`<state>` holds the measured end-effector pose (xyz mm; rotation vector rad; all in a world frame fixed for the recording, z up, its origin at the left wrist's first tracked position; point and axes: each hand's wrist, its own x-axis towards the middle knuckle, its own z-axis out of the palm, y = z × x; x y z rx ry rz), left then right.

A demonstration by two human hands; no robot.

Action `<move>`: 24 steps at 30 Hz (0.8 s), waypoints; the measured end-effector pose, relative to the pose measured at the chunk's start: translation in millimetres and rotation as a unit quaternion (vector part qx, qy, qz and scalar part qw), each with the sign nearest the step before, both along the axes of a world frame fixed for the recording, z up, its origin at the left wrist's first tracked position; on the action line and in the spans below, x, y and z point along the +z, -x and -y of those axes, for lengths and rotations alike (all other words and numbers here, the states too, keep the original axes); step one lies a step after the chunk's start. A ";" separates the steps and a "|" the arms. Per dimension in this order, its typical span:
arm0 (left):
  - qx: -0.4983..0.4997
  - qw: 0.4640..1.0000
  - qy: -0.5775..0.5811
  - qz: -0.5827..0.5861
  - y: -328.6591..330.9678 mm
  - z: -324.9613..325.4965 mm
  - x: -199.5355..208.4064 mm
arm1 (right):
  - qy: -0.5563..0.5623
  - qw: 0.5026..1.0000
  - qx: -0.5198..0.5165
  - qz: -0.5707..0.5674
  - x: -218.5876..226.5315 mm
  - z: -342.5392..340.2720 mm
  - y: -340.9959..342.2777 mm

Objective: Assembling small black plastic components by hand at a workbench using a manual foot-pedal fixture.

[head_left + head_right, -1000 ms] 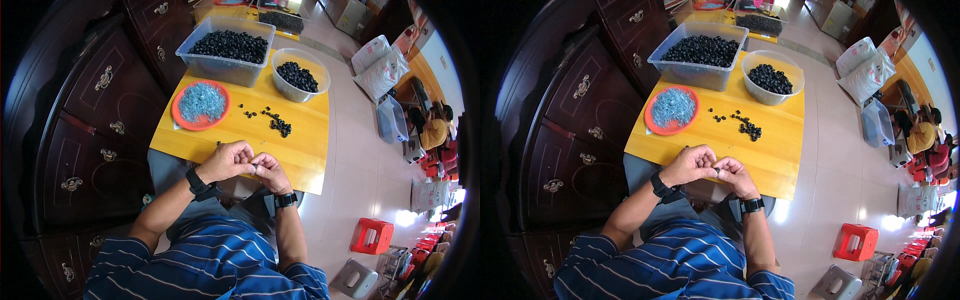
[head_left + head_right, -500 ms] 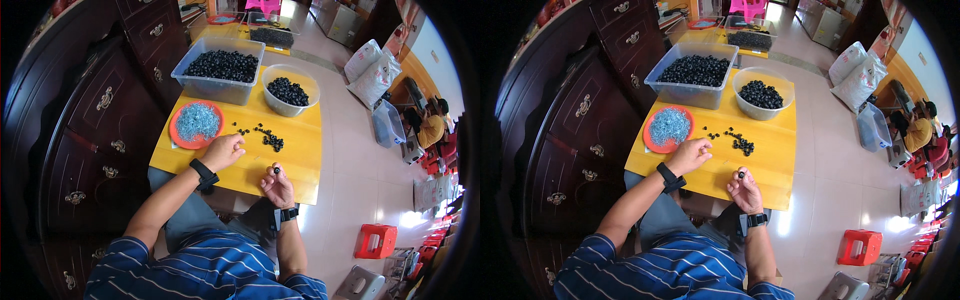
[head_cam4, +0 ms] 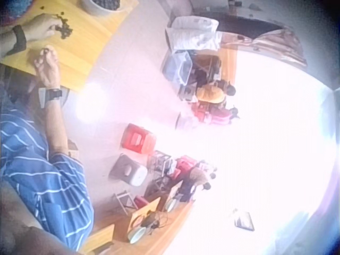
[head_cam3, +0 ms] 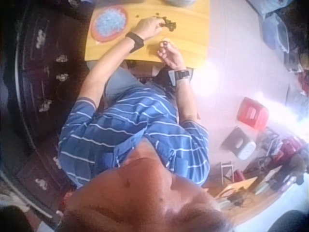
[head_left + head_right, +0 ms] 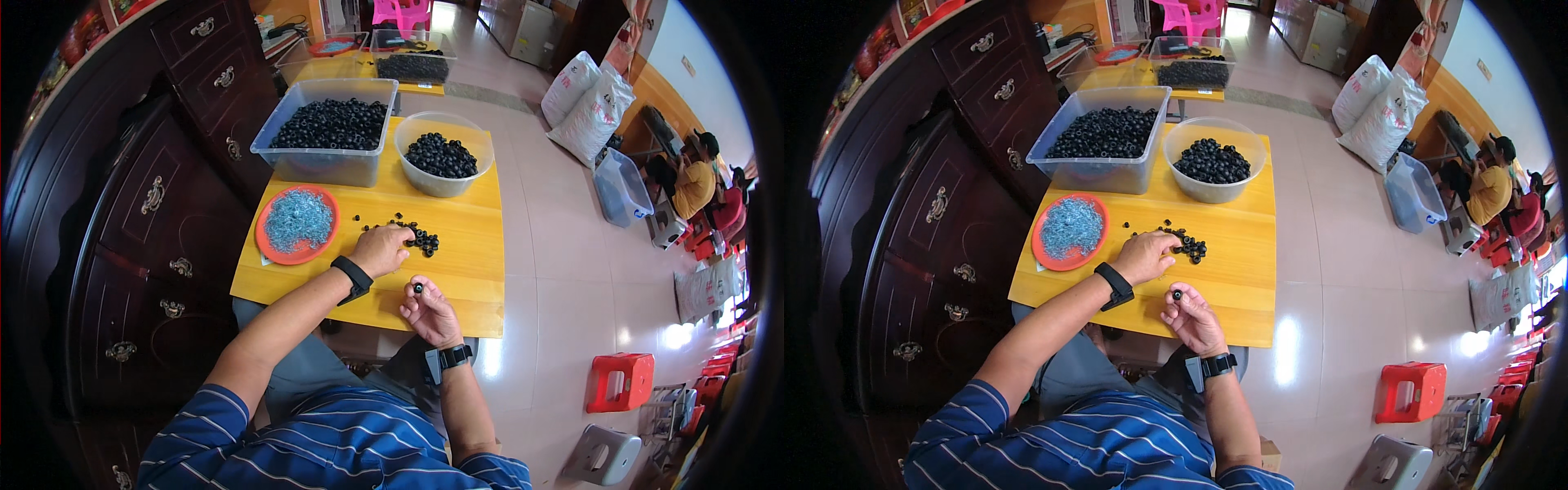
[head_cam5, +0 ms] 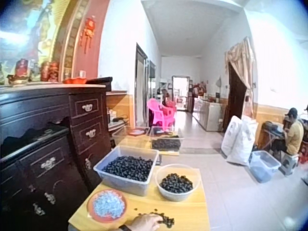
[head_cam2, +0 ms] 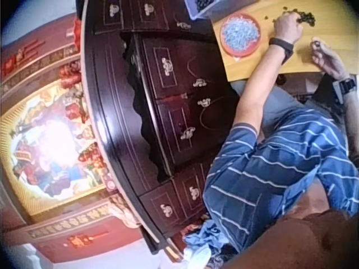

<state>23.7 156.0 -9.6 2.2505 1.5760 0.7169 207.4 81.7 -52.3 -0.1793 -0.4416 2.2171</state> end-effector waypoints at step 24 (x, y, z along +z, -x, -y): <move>0.120 0.992 -0.003 0.039 56.1 11.7 -8.7 | 0.009 1.000 0.002 0.002 2.7 -1.2 3.0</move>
